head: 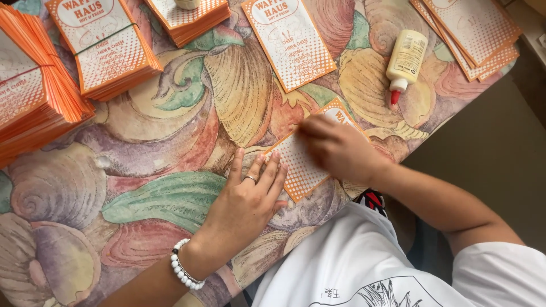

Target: Manually folding paper sheets and applying glue to assemble paper bags.

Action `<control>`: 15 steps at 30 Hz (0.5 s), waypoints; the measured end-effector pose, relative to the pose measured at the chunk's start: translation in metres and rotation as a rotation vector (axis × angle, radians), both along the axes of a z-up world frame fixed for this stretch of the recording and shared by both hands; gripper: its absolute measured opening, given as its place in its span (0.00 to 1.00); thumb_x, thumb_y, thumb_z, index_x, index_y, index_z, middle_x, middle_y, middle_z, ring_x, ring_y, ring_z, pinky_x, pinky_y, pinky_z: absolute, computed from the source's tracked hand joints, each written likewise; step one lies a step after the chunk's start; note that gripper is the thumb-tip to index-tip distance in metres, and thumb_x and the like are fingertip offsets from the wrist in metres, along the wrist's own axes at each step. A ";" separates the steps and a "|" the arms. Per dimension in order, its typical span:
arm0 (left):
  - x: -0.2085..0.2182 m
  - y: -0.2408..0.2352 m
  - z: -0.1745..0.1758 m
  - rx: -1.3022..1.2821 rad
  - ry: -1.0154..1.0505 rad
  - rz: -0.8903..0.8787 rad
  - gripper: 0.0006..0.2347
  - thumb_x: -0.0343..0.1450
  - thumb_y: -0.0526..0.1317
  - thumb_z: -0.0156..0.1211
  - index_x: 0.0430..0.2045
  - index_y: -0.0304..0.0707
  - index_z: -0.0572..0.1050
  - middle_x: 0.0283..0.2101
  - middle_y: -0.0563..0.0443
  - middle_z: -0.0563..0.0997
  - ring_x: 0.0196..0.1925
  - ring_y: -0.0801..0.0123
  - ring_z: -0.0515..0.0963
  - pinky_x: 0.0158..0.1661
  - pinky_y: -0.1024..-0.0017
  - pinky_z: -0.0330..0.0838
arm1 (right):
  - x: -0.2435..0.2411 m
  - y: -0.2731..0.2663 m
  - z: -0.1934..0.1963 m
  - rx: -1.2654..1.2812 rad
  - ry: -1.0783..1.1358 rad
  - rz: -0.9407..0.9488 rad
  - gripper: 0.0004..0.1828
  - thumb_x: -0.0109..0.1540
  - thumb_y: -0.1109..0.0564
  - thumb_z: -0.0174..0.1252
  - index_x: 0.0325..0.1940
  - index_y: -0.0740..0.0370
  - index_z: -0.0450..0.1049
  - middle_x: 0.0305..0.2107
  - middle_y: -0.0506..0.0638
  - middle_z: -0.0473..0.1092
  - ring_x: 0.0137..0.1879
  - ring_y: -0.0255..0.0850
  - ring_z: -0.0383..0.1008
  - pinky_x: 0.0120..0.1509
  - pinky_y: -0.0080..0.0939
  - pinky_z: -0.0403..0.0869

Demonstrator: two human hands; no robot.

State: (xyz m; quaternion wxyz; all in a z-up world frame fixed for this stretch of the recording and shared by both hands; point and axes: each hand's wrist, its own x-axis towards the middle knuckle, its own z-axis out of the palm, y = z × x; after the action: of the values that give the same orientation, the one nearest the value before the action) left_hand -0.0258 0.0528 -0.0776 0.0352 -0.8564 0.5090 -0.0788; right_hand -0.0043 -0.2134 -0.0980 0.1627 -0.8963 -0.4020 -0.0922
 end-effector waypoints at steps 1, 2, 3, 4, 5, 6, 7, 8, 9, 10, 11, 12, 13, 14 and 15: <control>0.000 0.001 0.000 -0.002 0.002 0.003 0.26 0.77 0.57 0.37 0.63 0.38 0.68 0.67 0.40 0.71 0.65 0.51 0.74 0.67 0.39 0.54 | 0.005 -0.013 0.000 -0.002 0.002 0.003 0.12 0.67 0.65 0.51 0.35 0.76 0.76 0.51 0.69 0.70 0.59 0.65 0.70 0.66 0.56 0.73; 0.001 0.001 0.000 -0.013 0.010 -0.002 0.26 0.78 0.56 0.37 0.64 0.38 0.68 0.67 0.40 0.72 0.65 0.50 0.74 0.67 0.39 0.54 | 0.011 -0.026 0.000 -0.039 -0.021 -0.106 0.09 0.66 0.65 0.52 0.39 0.71 0.78 0.50 0.62 0.71 0.56 0.58 0.70 0.59 0.52 0.73; 0.001 0.001 0.001 -0.025 0.019 -0.007 0.26 0.78 0.56 0.36 0.64 0.37 0.67 0.66 0.39 0.72 0.65 0.49 0.74 0.67 0.39 0.54 | 0.016 -0.040 0.000 -0.076 -0.043 -0.214 0.09 0.65 0.65 0.53 0.42 0.65 0.79 0.49 0.55 0.73 0.52 0.51 0.71 0.51 0.49 0.73; 0.001 0.002 0.003 -0.025 0.017 -0.005 0.26 0.78 0.56 0.36 0.64 0.37 0.67 0.66 0.39 0.72 0.65 0.49 0.74 0.67 0.39 0.54 | 0.018 -0.046 0.003 -0.076 -0.045 -0.213 0.09 0.65 0.65 0.53 0.42 0.65 0.79 0.49 0.55 0.73 0.52 0.51 0.71 0.51 0.49 0.73; 0.000 0.002 0.005 -0.016 0.014 -0.004 0.26 0.78 0.56 0.36 0.64 0.38 0.68 0.67 0.40 0.72 0.65 0.50 0.74 0.67 0.40 0.54 | 0.019 -0.052 0.006 -0.090 -0.084 -0.284 0.08 0.67 0.63 0.57 0.45 0.64 0.82 0.45 0.54 0.75 0.51 0.50 0.72 0.51 0.48 0.76; 0.002 0.001 0.007 -0.010 0.006 -0.007 0.26 0.78 0.56 0.36 0.63 0.39 0.68 0.67 0.40 0.72 0.65 0.50 0.73 0.67 0.41 0.55 | 0.021 -0.059 0.010 -0.105 -0.128 -0.360 0.07 0.69 0.61 0.61 0.47 0.63 0.84 0.42 0.54 0.77 0.50 0.48 0.74 0.51 0.47 0.78; 0.003 0.001 0.006 -0.012 -0.001 -0.010 0.26 0.78 0.56 0.36 0.63 0.39 0.68 0.67 0.40 0.72 0.65 0.50 0.73 0.67 0.41 0.55 | 0.022 -0.062 0.011 -0.107 -0.136 -0.362 0.07 0.69 0.61 0.61 0.47 0.63 0.84 0.42 0.54 0.77 0.50 0.48 0.74 0.51 0.47 0.78; 0.005 0.001 0.006 -0.068 0.029 -0.015 0.24 0.78 0.55 0.40 0.61 0.39 0.71 0.65 0.40 0.74 0.63 0.50 0.74 0.67 0.41 0.56 | 0.022 -0.065 0.011 -0.025 -0.124 -0.352 0.06 0.69 0.63 0.61 0.45 0.65 0.83 0.42 0.56 0.76 0.47 0.49 0.75 0.51 0.48 0.76; 0.006 0.000 0.006 -0.123 0.058 -0.021 0.22 0.78 0.53 0.43 0.58 0.39 0.73 0.63 0.40 0.75 0.61 0.50 0.75 0.66 0.41 0.57 | 0.022 -0.068 0.011 0.057 -0.114 -0.340 0.05 0.68 0.65 0.61 0.44 0.67 0.82 0.41 0.59 0.75 0.44 0.50 0.75 0.51 0.49 0.75; 0.010 0.000 0.007 -0.121 0.050 -0.033 0.22 0.78 0.53 0.43 0.58 0.39 0.73 0.63 0.40 0.75 0.61 0.50 0.75 0.66 0.41 0.57 | 0.024 -0.073 0.012 0.060 -0.122 -0.352 0.05 0.68 0.65 0.61 0.44 0.67 0.82 0.41 0.59 0.75 0.44 0.50 0.75 0.51 0.49 0.75; 0.013 -0.002 0.007 -0.181 0.087 -0.018 0.20 0.76 0.51 0.48 0.56 0.40 0.75 0.60 0.41 0.77 0.59 0.53 0.76 0.64 0.43 0.57 | 0.027 -0.078 0.012 0.122 -0.144 -0.374 0.07 0.68 0.67 0.60 0.45 0.67 0.83 0.40 0.59 0.78 0.44 0.48 0.78 0.47 0.45 0.78; 0.013 -0.003 0.008 -0.241 0.134 0.003 0.18 0.75 0.50 0.53 0.55 0.40 0.77 0.56 0.43 0.80 0.57 0.55 0.76 0.63 0.46 0.58 | 0.027 -0.084 0.012 0.182 -0.156 -0.390 0.09 0.68 0.69 0.59 0.47 0.67 0.84 0.38 0.59 0.80 0.43 0.46 0.80 0.43 0.41 0.82; 0.013 -0.006 0.007 -0.238 0.136 -0.004 0.18 0.75 0.50 0.53 0.55 0.40 0.77 0.56 0.43 0.80 0.57 0.55 0.76 0.63 0.46 0.58 | 0.027 -0.095 0.018 0.183 -0.154 -0.397 0.09 0.68 0.69 0.59 0.47 0.67 0.84 0.38 0.59 0.80 0.43 0.46 0.80 0.43 0.41 0.82; 0.013 -0.009 0.006 -0.282 0.178 0.044 0.18 0.75 0.50 0.54 0.54 0.41 0.77 0.54 0.44 0.80 0.55 0.57 0.77 0.62 0.46 0.58 | 0.031 -0.106 0.025 0.276 -0.120 -0.419 0.07 0.68 0.73 0.63 0.47 0.70 0.83 0.40 0.62 0.80 0.46 0.49 0.81 0.48 0.42 0.83; 0.013 -0.011 0.006 -0.326 0.220 0.092 0.17 0.75 0.50 0.55 0.53 0.41 0.77 0.52 0.46 0.81 0.53 0.59 0.77 0.62 0.47 0.59 | 0.034 -0.117 0.032 0.368 -0.086 -0.440 0.06 0.69 0.76 0.67 0.48 0.74 0.82 0.42 0.65 0.80 0.48 0.51 0.81 0.54 0.43 0.84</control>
State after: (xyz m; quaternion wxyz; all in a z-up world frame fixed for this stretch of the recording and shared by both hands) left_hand -0.0125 0.0421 -0.0721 -0.1559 -0.8766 0.4506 -0.0644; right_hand 0.0293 -0.3302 -0.0665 0.2815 -0.9126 -0.1809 -0.2348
